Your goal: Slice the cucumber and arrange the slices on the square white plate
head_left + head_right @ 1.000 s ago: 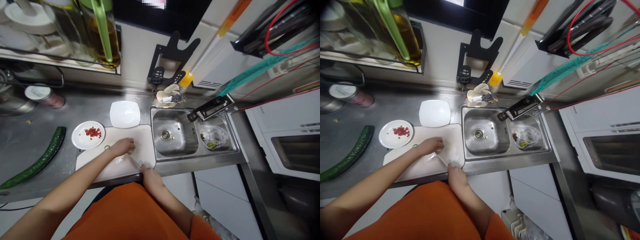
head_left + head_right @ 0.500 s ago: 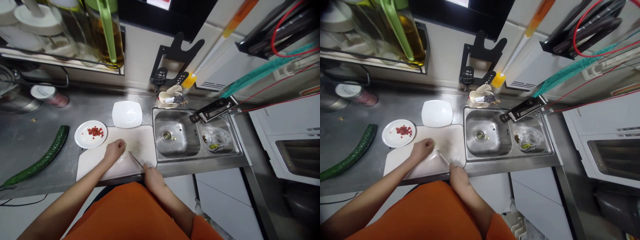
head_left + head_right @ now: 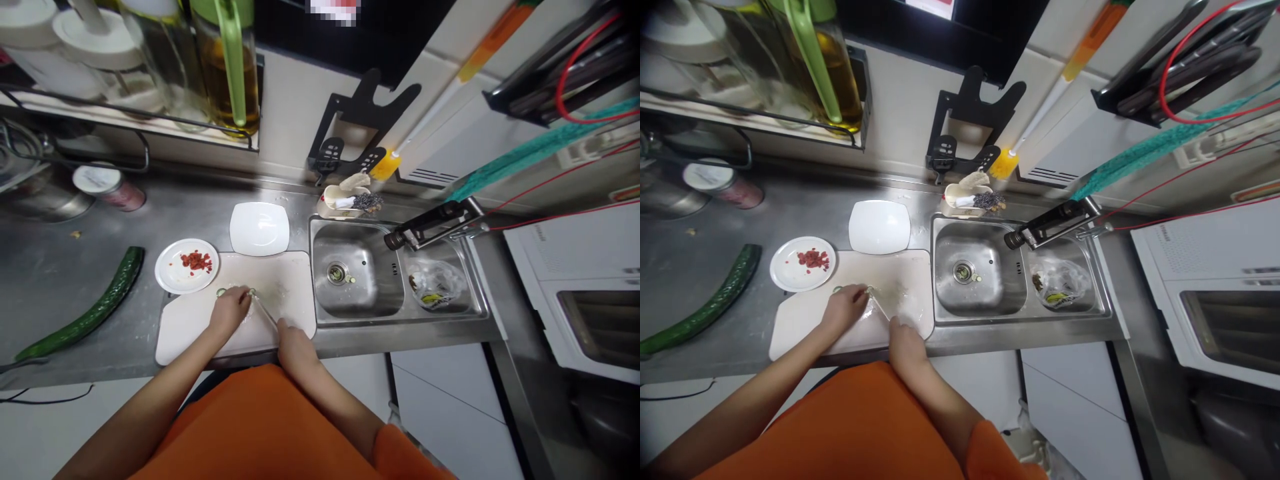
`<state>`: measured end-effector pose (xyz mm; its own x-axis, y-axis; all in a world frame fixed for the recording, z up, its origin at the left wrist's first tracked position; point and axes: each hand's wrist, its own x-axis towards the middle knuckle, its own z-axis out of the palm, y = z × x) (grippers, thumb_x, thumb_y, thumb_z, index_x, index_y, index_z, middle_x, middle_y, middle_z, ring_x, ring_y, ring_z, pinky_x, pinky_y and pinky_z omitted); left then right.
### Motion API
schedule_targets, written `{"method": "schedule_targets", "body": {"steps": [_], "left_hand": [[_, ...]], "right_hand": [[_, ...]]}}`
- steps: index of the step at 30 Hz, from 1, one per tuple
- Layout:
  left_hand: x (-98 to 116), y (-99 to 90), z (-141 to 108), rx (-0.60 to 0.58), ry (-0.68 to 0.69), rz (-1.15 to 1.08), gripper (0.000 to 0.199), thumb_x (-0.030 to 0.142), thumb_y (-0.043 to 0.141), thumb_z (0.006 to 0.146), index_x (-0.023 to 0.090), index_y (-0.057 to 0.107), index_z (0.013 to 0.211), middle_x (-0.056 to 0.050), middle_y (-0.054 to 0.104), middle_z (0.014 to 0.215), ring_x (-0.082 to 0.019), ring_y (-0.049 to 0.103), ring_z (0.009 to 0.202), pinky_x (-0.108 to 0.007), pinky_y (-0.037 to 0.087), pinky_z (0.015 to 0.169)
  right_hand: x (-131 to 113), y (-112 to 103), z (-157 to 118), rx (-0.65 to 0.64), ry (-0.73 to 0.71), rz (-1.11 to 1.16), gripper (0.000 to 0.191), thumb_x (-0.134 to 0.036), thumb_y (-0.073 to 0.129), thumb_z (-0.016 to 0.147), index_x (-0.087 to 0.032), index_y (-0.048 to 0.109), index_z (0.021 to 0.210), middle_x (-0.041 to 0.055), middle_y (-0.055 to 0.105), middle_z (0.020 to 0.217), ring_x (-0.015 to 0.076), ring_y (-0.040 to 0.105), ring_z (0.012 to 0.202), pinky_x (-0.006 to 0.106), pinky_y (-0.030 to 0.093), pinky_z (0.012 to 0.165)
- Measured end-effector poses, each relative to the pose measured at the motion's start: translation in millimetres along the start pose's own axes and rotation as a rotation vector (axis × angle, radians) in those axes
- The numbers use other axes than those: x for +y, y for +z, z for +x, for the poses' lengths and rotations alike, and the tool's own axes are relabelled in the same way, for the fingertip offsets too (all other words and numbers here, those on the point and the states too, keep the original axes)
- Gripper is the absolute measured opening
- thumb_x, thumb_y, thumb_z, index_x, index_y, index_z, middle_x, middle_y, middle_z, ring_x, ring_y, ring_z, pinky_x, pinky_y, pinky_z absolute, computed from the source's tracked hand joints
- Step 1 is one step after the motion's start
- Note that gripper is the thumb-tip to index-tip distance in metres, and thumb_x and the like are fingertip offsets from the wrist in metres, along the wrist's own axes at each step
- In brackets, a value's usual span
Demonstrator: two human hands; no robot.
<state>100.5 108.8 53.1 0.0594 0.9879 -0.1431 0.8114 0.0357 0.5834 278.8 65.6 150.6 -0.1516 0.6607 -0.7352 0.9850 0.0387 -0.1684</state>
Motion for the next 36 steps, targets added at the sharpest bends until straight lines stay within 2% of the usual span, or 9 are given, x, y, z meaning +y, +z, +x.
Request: {"method": "schedule_targets", "body": {"steps": [10, 19, 31, 36], "left_hand": [[-2, 1.3, 1, -0.019, -0.012, -0.007, 0.027, 0.029, 0.042, 0.084, 0.019, 0.067, 0.091, -0.007, 0.070, 0.089, -0.020, 0.062, 0.088, -0.029, 0.043, 0.081], [0, -1.1, 2, -0.052, -0.018, 0.012, 0.024, 0.026, 0.043, 0.084, 0.020, 0.066, 0.090, -0.006, 0.070, 0.089, -0.020, 0.061, 0.088, -0.028, 0.042, 0.081], [1, -1.7, 3, -0.048, -0.029, -0.002, 0.021, 0.027, 0.044, 0.083, 0.020, 0.064, 0.080, -0.005, 0.068, 0.081, -0.019, 0.061, 0.081, -0.027, 0.041, 0.075], [4, -4.8, 5, -0.048, -0.034, -0.014, 0.018, 0.026, 0.046, 0.081, 0.020, 0.063, 0.080, -0.005, 0.067, 0.078, -0.019, 0.060, 0.078, -0.027, 0.041, 0.073]], "right_hand": [[-5, -3, 2, -0.008, 0.023, -0.011, 0.036, -0.003, 0.029, 0.088, -0.015, 0.048, 0.116, 0.0131, 0.066, 0.095, 0.0248, 0.064, 0.095, 0.031, 0.050, 0.072], [-7, -1, 5, -0.021, 0.018, 0.007, 0.037, -0.002, 0.030, 0.087, -0.015, 0.048, 0.117, 0.0145, 0.065, 0.097, 0.0250, 0.064, 0.096, 0.031, 0.050, 0.072], [-16, -4, 6, -0.039, 0.036, 0.049, 0.040, 0.000, 0.032, 0.086, -0.014, 0.045, 0.121, 0.0143, 0.065, 0.099, 0.0235, 0.061, 0.102, 0.030, 0.048, 0.078], [-12, -8, -2, -0.050, 0.027, 0.069, 0.040, -0.001, 0.038, 0.083, -0.013, 0.048, 0.120, 0.0142, 0.066, 0.096, 0.0242, 0.061, 0.103, 0.030, 0.047, 0.081]]}}
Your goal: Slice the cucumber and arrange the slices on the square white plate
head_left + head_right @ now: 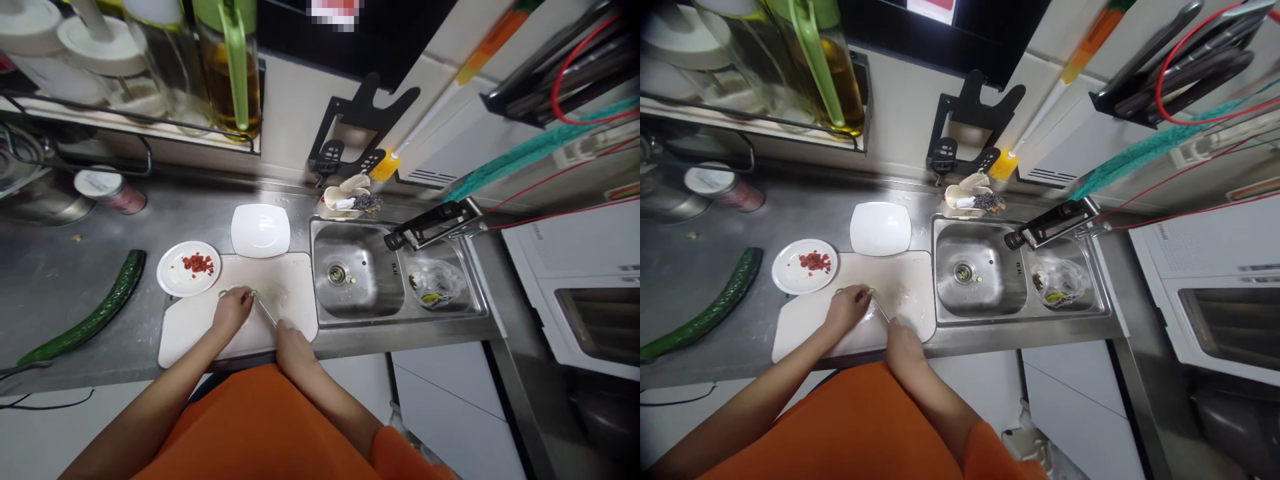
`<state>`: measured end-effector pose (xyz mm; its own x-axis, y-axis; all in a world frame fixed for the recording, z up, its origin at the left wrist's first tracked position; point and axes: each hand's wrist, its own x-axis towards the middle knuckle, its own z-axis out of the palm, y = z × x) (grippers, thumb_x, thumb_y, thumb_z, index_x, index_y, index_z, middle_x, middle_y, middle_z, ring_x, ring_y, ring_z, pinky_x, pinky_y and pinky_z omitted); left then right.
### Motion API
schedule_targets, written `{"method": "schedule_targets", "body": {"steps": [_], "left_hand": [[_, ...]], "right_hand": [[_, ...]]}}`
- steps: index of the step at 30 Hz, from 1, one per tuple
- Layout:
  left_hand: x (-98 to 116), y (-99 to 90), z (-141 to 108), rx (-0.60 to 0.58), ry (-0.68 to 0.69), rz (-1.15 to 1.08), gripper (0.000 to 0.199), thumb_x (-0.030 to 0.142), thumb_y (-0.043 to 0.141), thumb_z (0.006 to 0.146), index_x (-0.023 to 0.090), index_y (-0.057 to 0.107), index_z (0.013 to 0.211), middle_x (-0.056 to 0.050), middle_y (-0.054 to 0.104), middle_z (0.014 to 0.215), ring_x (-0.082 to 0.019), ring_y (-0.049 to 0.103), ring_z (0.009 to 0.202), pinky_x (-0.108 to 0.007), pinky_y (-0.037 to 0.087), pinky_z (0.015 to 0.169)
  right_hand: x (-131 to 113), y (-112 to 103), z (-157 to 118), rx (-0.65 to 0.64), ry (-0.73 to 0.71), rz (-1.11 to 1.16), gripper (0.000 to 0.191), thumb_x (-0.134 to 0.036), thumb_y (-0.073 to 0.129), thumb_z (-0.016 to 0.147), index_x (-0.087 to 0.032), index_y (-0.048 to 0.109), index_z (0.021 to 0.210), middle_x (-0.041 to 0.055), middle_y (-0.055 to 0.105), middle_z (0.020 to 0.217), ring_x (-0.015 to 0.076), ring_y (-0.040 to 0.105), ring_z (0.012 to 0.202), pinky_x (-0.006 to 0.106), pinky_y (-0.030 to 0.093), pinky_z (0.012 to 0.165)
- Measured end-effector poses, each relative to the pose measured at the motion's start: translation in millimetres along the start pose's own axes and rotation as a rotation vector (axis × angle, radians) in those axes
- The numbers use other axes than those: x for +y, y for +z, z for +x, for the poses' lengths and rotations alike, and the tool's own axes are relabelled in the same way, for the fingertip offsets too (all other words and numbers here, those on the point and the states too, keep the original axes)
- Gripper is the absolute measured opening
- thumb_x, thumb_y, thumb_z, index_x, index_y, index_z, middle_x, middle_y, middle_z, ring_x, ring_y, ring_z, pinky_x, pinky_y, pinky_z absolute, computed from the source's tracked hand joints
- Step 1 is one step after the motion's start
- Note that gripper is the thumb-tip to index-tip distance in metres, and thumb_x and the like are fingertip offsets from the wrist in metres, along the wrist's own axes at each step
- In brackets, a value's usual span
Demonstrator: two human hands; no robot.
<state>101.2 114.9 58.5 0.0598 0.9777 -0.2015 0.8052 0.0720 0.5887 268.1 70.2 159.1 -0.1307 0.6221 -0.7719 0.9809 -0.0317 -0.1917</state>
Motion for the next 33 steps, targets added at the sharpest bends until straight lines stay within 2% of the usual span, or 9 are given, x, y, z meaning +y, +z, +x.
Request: {"method": "schedule_targets", "body": {"steps": [8, 12, 18, 23, 26, 28, 33], "left_hand": [[5, -0.8, 4, 0.016, -0.019, -0.035, 0.016, 0.024, 0.046, 0.076, 0.020, 0.060, 0.072, -0.003, 0.064, 0.073, -0.016, 0.058, 0.073, -0.026, 0.039, 0.070], [3, -14.7, -3, -0.024, -0.139, -0.080, 0.015, 0.030, 0.049, 0.076, 0.022, 0.060, 0.071, 0.002, 0.063, 0.067, -0.014, 0.056, 0.064, -0.024, 0.038, 0.064], [-30, -44.9, -14, 0.064, -0.374, -0.173, 0.026, 0.045, 0.057, 0.070, 0.022, 0.064, 0.078, 0.002, 0.068, 0.071, -0.015, 0.060, 0.067, -0.023, 0.042, 0.064], [-50, -46.8, -17, 0.059, -0.424, -0.186, 0.027, 0.044, 0.056, 0.070, 0.021, 0.066, 0.082, 0.001, 0.070, 0.074, -0.016, 0.062, 0.070, -0.024, 0.043, 0.065], [-52, -43.7, -19, 0.069, -0.398, -0.147, 0.028, 0.043, 0.054, 0.074, 0.023, 0.067, 0.087, 0.000, 0.070, 0.079, -0.017, 0.063, 0.074, -0.025, 0.044, 0.066], [-52, -42.2, -21, 0.090, -0.327, -0.075, 0.029, 0.043, 0.052, 0.077, 0.023, 0.067, 0.092, -0.002, 0.071, 0.085, -0.019, 0.063, 0.078, -0.026, 0.045, 0.070], [-52, -37.3, -22, 0.111, 0.021, 0.114, 0.036, 0.037, 0.046, 0.083, 0.022, 0.063, 0.111, -0.007, 0.064, 0.114, -0.022, 0.058, 0.101, -0.031, 0.043, 0.091]], "right_hand": [[23, 4, -11, -0.044, 0.063, -0.023, 0.045, 0.000, 0.035, 0.082, -0.018, 0.050, 0.120, 0.0128, 0.066, 0.096, 0.0256, 0.064, 0.096, 0.031, 0.049, 0.074], [29, 9, -11, -0.032, 0.057, -0.028, 0.050, 0.000, 0.033, 0.082, -0.020, 0.046, 0.126, 0.0126, 0.065, 0.095, 0.0253, 0.064, 0.094, 0.031, 0.049, 0.072], [34, 12, -8, -0.005, 0.043, -0.022, 0.051, -0.003, 0.034, 0.083, -0.023, 0.043, 0.129, 0.0108, 0.062, 0.096, 0.0235, 0.063, 0.092, 0.030, 0.047, 0.072], [35, 14, -7, 0.002, 0.034, -0.034, 0.051, -0.003, 0.033, 0.084, -0.023, 0.041, 0.131, 0.0109, 0.061, 0.097, 0.0226, 0.062, 0.091, 0.030, 0.046, 0.072], [35, 15, -7, 0.016, 0.025, -0.036, 0.050, -0.004, 0.033, 0.085, -0.022, 0.041, 0.131, 0.0112, 0.060, 0.100, 0.0227, 0.062, 0.091, 0.029, 0.046, 0.072], [36, 16, -7, 0.036, 0.006, -0.022, 0.048, -0.006, 0.032, 0.087, -0.021, 0.042, 0.131, 0.0114, 0.060, 0.101, 0.0225, 0.061, 0.091, 0.029, 0.045, 0.072], [43, 22, -13, 0.106, -0.076, 0.071, 0.045, -0.011, 0.034, 0.088, -0.021, 0.041, 0.131, 0.0102, 0.057, 0.108, 0.0201, 0.059, 0.091, 0.029, 0.044, 0.078]]}}
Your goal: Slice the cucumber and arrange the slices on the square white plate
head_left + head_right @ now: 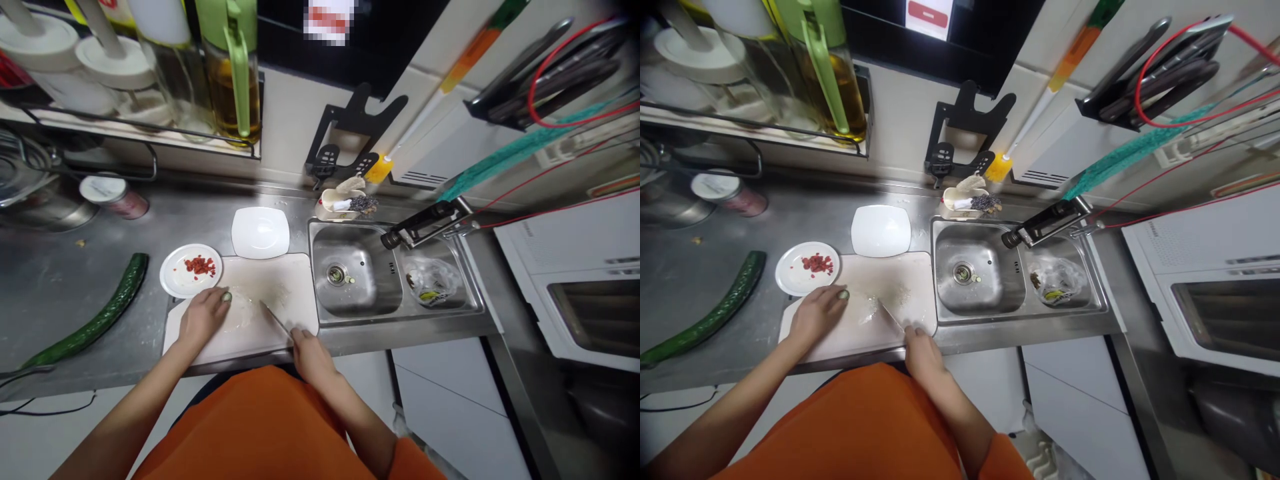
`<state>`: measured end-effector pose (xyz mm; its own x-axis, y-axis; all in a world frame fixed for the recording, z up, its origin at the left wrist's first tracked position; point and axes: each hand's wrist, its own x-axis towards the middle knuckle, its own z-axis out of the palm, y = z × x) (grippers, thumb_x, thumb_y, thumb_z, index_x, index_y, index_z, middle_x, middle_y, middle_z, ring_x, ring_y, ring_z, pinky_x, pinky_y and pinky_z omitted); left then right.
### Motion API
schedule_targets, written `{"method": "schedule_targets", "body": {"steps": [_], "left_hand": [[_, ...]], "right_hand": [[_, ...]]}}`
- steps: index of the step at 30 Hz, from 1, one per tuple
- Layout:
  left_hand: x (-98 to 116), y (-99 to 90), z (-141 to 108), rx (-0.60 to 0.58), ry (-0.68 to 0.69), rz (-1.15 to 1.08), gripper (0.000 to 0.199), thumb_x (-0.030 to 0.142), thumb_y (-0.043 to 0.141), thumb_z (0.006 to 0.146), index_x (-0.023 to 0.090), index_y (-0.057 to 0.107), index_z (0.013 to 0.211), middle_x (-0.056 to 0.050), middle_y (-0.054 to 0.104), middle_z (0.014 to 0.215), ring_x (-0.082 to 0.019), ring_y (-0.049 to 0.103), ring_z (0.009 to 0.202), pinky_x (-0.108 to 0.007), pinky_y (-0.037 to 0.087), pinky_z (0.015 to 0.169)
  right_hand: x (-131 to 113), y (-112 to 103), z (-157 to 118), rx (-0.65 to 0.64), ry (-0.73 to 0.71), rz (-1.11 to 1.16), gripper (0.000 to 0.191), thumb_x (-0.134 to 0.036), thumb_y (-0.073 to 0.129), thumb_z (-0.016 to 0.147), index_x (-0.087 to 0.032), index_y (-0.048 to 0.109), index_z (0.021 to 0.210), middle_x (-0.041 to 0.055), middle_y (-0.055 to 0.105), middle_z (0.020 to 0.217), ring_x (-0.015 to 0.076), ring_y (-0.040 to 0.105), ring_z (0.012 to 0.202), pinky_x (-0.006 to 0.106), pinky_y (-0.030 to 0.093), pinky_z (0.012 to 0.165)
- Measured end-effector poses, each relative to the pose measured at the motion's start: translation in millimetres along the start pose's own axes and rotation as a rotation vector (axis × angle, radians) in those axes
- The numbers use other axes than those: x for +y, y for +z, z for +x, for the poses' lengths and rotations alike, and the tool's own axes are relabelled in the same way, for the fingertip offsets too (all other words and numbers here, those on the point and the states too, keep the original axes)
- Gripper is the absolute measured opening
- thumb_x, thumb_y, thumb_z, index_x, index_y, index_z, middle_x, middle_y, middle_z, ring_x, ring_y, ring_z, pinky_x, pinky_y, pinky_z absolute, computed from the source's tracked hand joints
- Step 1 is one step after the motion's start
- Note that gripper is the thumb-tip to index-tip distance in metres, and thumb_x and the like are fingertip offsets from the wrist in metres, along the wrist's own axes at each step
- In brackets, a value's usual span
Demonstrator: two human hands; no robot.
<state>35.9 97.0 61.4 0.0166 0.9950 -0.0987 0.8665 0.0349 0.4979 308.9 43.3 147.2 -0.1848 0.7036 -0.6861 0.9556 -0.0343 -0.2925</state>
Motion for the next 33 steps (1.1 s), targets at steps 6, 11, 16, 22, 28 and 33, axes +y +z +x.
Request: {"method": "schedule_targets", "body": {"steps": [6, 11, 16, 22, 28, 33], "left_hand": [[0, 4.7, 12, -0.150, 0.210, 0.108, 0.033, 0.029, 0.044, 0.084, 0.021, 0.065, 0.107, -0.009, 0.062, 0.115, -0.026, 0.054, 0.105, -0.036, 0.043, 0.093], [-4, 2.4, 21, -0.194, 0.234, 0.168, 0.031, 0.027, 0.042, 0.084, 0.020, 0.065, 0.104, -0.009, 0.064, 0.106, -0.024, 0.055, 0.098, -0.034, 0.044, 0.087], [-9, -0.6, 23, -0.210, 0.283, 0.266, 0.029, 0.026, 0.040, 0.085, 0.020, 0.065, 0.099, -0.008, 0.064, 0.097, -0.023, 0.055, 0.093, -0.033, 0.043, 0.083], [-10, -5.7, 18, -0.222, 0.302, 0.346, 0.029, 0.026, 0.037, 0.088, 0.018, 0.065, 0.093, -0.010, 0.064, 0.094, -0.024, 0.055, 0.090, -0.034, 0.042, 0.081], [-10, -10.7, 14, -0.216, 0.281, 0.405, 0.029, 0.026, 0.037, 0.088, 0.017, 0.064, 0.090, -0.011, 0.063, 0.093, -0.025, 0.056, 0.089, -0.035, 0.041, 0.080], [-12, -10.0, 12, -0.221, 0.280, 0.395, 0.029, 0.025, 0.035, 0.088, 0.017, 0.063, 0.088, -0.011, 0.062, 0.092, -0.025, 0.057, 0.089, -0.035, 0.042, 0.079]], "right_hand": [[8, 14, -11, 0.264, -0.069, 0.211, 0.049, -0.013, 0.041, 0.084, -0.019, 0.042, 0.132, 0.0109, 0.049, 0.118, 0.0179, 0.053, 0.104, 0.028, 0.042, 0.092], [13, 32, 6, 0.484, -0.019, 0.187, 0.058, -0.006, 0.036, 0.081, -0.015, 0.039, 0.138, 0.0156, 0.041, 0.124, 0.0182, 0.053, 0.101, 0.031, 0.043, 0.092], [17, 50, 39, 0.632, 0.116, 0.080, 0.059, -0.002, 0.031, 0.081, -0.015, 0.042, 0.137, 0.0175, 0.044, 0.124, 0.0226, 0.054, 0.100, 0.034, 0.045, 0.087], [14, 63, 55, 0.696, 0.167, -0.024, 0.058, 0.000, 0.031, 0.082, -0.015, 0.042, 0.137, 0.0168, 0.047, 0.124, 0.0242, 0.046, 0.114, 0.034, 0.038, 0.094], [5, 64, 58, 0.648, 0.226, -0.166, 0.055, -0.002, 0.034, 0.084, -0.012, 0.042, 0.137, 0.0169, 0.050, 0.120, 0.0239, 0.047, 0.103, 0.034, 0.040, 0.090], [-1, 59, 55, 0.605, 0.244, -0.196, 0.054, -0.003, 0.037, 0.084, -0.012, 0.043, 0.137, 0.0160, 0.051, 0.119, 0.0236, 0.047, 0.102, 0.033, 0.040, 0.088]]}}
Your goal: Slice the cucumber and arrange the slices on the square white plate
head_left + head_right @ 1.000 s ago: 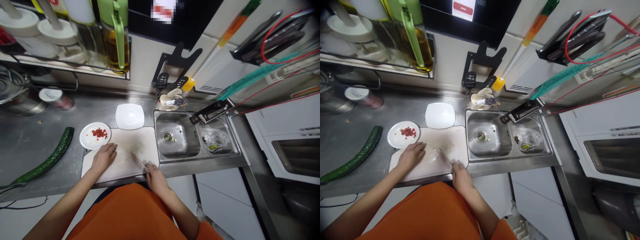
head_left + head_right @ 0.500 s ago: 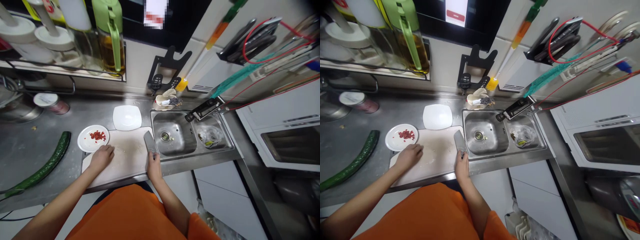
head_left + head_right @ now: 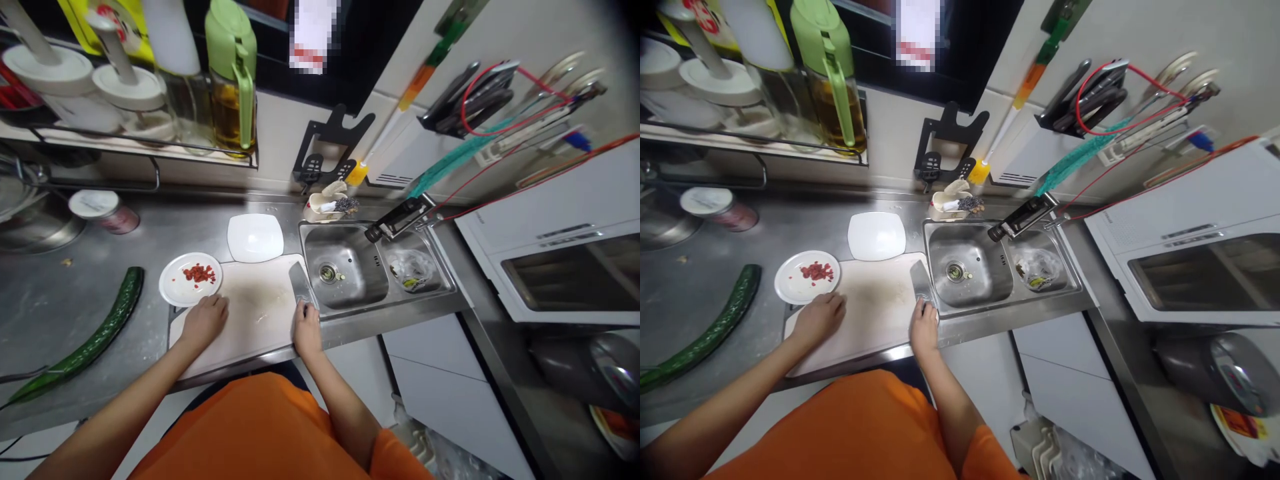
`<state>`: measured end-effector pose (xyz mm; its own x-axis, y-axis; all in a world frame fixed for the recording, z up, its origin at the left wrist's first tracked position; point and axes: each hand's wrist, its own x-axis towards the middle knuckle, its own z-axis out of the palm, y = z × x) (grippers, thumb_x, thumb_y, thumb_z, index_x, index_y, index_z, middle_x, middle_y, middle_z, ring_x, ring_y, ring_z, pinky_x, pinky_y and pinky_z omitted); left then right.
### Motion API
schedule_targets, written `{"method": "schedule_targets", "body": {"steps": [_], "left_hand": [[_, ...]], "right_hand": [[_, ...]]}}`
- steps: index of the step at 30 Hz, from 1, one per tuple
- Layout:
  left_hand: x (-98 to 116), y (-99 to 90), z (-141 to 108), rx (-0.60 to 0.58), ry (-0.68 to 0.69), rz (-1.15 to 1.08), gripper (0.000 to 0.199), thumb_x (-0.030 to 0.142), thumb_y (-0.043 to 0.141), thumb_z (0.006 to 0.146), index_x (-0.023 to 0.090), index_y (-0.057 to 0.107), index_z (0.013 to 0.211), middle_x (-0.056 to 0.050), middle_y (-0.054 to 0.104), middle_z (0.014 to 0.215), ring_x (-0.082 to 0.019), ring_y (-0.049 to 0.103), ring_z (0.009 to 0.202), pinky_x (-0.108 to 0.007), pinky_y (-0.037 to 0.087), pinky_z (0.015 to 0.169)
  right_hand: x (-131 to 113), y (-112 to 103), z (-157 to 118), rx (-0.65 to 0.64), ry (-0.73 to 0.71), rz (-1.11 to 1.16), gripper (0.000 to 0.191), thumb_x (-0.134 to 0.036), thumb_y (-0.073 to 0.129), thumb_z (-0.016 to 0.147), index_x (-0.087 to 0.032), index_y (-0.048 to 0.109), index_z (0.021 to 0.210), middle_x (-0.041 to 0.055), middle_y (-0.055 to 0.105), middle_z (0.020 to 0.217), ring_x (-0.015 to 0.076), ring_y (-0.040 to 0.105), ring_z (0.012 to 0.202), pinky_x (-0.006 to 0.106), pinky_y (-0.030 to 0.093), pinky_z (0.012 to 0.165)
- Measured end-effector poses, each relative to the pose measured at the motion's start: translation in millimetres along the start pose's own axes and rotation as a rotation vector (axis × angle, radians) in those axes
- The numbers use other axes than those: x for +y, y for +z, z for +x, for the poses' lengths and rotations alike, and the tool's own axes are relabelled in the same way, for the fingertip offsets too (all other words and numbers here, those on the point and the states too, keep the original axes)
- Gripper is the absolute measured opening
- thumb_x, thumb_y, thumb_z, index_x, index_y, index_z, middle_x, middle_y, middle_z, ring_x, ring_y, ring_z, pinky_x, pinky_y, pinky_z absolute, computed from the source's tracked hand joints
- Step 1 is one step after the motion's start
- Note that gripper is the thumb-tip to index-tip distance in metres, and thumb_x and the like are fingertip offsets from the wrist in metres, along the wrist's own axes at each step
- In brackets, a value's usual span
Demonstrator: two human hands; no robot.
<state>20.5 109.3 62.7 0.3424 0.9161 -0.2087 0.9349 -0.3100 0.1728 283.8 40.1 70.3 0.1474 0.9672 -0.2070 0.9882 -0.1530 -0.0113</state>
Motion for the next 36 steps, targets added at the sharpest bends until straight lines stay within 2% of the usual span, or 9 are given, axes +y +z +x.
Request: {"method": "schedule_targets", "body": {"steps": [5, 7, 10, 12, 15, 20, 29, 33, 36], "left_hand": [[-1, -4.7, 5, 0.023, -0.025, -0.176, 0.030, 0.032, 0.041, 0.086, 0.018, 0.062, 0.102, -0.010, 0.064, 0.102, -0.024, 0.057, 0.098, -0.033, 0.043, 0.087], [-2, -12.4, 19, 0.079, -0.085, -0.283, 0.036, 0.035, 0.042, 0.086, 0.017, 0.060, 0.111, -0.010, 0.064, 0.110, -0.023, 0.057, 0.104, -0.032, 0.041, 0.092], [-5, -27.9, 59, 0.134, -0.297, -0.382, 0.041, 0.036, 0.041, 0.086, 0.015, 0.056, 0.119, -0.011, 0.066, 0.109, -0.023, 0.060, 0.101, -0.030, 0.043, 0.088], [-7, -37.2, 91, 0.091, -0.443, -0.416, 0.043, 0.035, 0.044, 0.085, 0.015, 0.054, 0.122, -0.010, 0.068, 0.103, -0.023, 0.063, 0.094, -0.030, 0.046, 0.082], [-5, -43.9, 133, -0.070, -0.544, -0.388, 0.040, 0.035, 0.049, 0.082, 0.011, 0.057, 0.113, -0.016, 0.068, 0.101, -0.027, 0.063, 0.095, -0.032, 0.046, 0.079], [5, -39.1, 162, -0.110, -0.613, -0.378, 0.042, 0.030, 0.051, 0.081, 0.003, 0.055, 0.112, -0.025, 0.065, 0.104, -0.031, 0.063, 0.099, -0.034, 0.047, 0.080], [9, -43.9, 153, -0.100, -0.604, -0.377, 0.036, 0.030, 0.048, 0.083, 0.006, 0.055, 0.110, -0.022, 0.067, 0.101, -0.030, 0.063, 0.098, -0.034, 0.046, 0.078], [19, -48.1, 119, -0.084, -0.566, -0.382, 0.033, 0.036, 0.045, 0.084, 0.010, 0.056, 0.102, -0.019, 0.068, 0.094, -0.030, 0.065, 0.089, -0.034, 0.045, 0.069], [31, -43.9, 86, -0.112, -0.525, -0.398, 0.032, 0.037, 0.042, 0.085, 0.012, 0.054, 0.102, -0.016, 0.068, 0.092, -0.029, 0.065, 0.086, -0.033, 0.043, 0.066]], "right_hand": [[-2, -15, 12, -0.007, 0.074, 0.065, 0.044, -0.019, 0.045, 0.088, -0.018, 0.049, 0.132, 0.0147, 0.052, 0.116, 0.0255, 0.045, 0.104, 0.033, 0.040, 0.084], [-2, -24, 33, 0.010, 0.076, 0.136, 0.042, -0.023, 0.047, 0.088, -0.018, 0.051, 0.129, 0.0141, 0.053, 0.117, 0.0261, 0.043, 0.108, 0.033, 0.039, 0.085], [-5, -39, 82, -0.025, 0.062, 0.267, 0.041, -0.023, 0.044, 0.089, -0.015, 0.052, 0.128, 0.0119, 0.059, 0.113, 0.0237, 0.045, 0.108, 0.031, 0.036, 0.089], [-10, -47, 121, -0.093, 0.121, 0.340, 0.041, -0.022, 0.041, 0.090, -0.015, 0.050, 0.130, 0.0103, 0.062, 0.110, 0.0222, 0.048, 0.107, 0.030, 0.035, 0.090], [-21, -54, 172, -0.120, 0.152, 0.350, 0.041, -0.023, 0.039, 0.091, -0.017, 0.050, 0.130, 0.0102, 0.063, 0.108, 0.0244, 0.046, 0.111, 0.031, 0.038, 0.087], [-39, -51, 214, -0.183, 0.175, 0.368, 0.038, -0.023, 0.043, 0.088, -0.022, 0.056, 0.123, 0.0088, 0.064, 0.106, 0.0267, 0.045, 0.115, 0.035, 0.041, 0.085], [-38, -48, 221, -0.210, 0.157, 0.409, 0.039, -0.021, 0.046, 0.082, -0.024, 0.058, 0.119, 0.0060, 0.065, 0.101, 0.0264, 0.045, 0.112, 0.037, 0.041, 0.086], [-26, -51, 190, -0.188, 0.121, 0.404, 0.041, -0.024, 0.046, 0.082, -0.022, 0.055, 0.122, 0.0068, 0.064, 0.100, 0.0255, 0.046, 0.109, 0.036, 0.040, 0.084], [-18, -51, 156, -0.155, 0.082, 0.347, 0.035, -0.023, 0.046, 0.081, -0.020, 0.058, 0.114, 0.0082, 0.063, 0.096, 0.0255, 0.045, 0.107, 0.033, 0.039, 0.081]]}}
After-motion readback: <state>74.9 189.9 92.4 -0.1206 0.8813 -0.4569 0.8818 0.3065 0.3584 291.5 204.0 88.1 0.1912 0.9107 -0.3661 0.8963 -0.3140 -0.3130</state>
